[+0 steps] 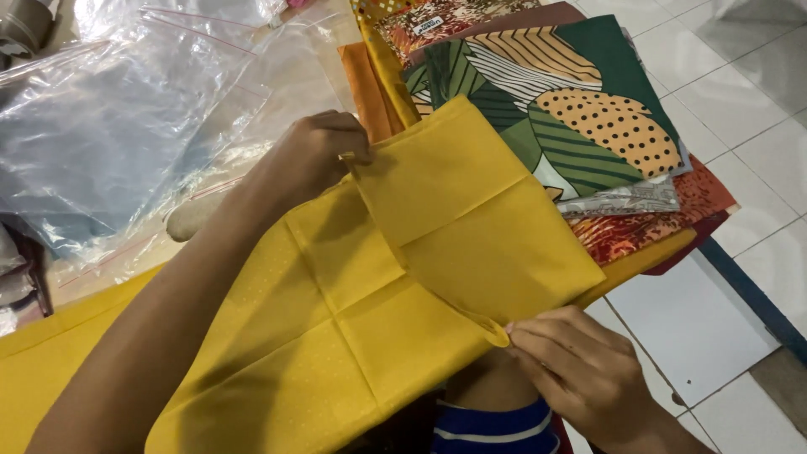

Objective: The person is using a lint roller to clean a piece of yellow fabric before folding it.

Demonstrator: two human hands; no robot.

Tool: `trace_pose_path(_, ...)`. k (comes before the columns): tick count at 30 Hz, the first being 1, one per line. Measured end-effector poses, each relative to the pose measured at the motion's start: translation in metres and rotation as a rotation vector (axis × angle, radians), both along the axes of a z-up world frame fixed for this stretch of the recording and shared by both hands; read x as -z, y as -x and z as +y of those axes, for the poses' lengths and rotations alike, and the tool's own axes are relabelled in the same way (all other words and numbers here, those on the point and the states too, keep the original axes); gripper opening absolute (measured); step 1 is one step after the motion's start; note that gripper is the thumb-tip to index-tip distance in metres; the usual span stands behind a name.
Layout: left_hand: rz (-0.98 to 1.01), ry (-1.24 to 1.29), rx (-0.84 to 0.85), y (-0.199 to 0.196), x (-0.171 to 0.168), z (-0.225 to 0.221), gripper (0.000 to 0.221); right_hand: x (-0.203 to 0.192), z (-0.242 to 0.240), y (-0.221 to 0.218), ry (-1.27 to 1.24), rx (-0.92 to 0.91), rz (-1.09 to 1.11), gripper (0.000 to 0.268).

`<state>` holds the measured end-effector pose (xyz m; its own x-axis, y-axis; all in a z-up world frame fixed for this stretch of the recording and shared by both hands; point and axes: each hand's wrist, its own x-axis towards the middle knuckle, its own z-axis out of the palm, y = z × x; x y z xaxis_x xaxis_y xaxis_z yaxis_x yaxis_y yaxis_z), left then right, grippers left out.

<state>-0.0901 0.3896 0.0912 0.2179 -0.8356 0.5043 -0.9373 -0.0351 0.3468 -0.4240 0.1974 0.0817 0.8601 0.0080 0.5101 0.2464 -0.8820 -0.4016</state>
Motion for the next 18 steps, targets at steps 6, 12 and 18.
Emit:
trace_pose_path(6,-0.053,-0.044,-0.073,0.006,-0.004,0.031,0.025,-0.005,0.015,-0.009,0.067,-0.166,-0.055,0.016)
trace_pose_path(12,-0.062,-0.056,-0.146,0.013,0.006,0.059,0.026,0.004,0.029,-0.015,0.063,-0.335,-0.054,0.020)
trace_pose_path(18,-0.055,-0.066,-0.147,0.014,0.030,0.084,0.030,0.014,0.050,-0.024,0.052,-0.391,-0.064,0.017)
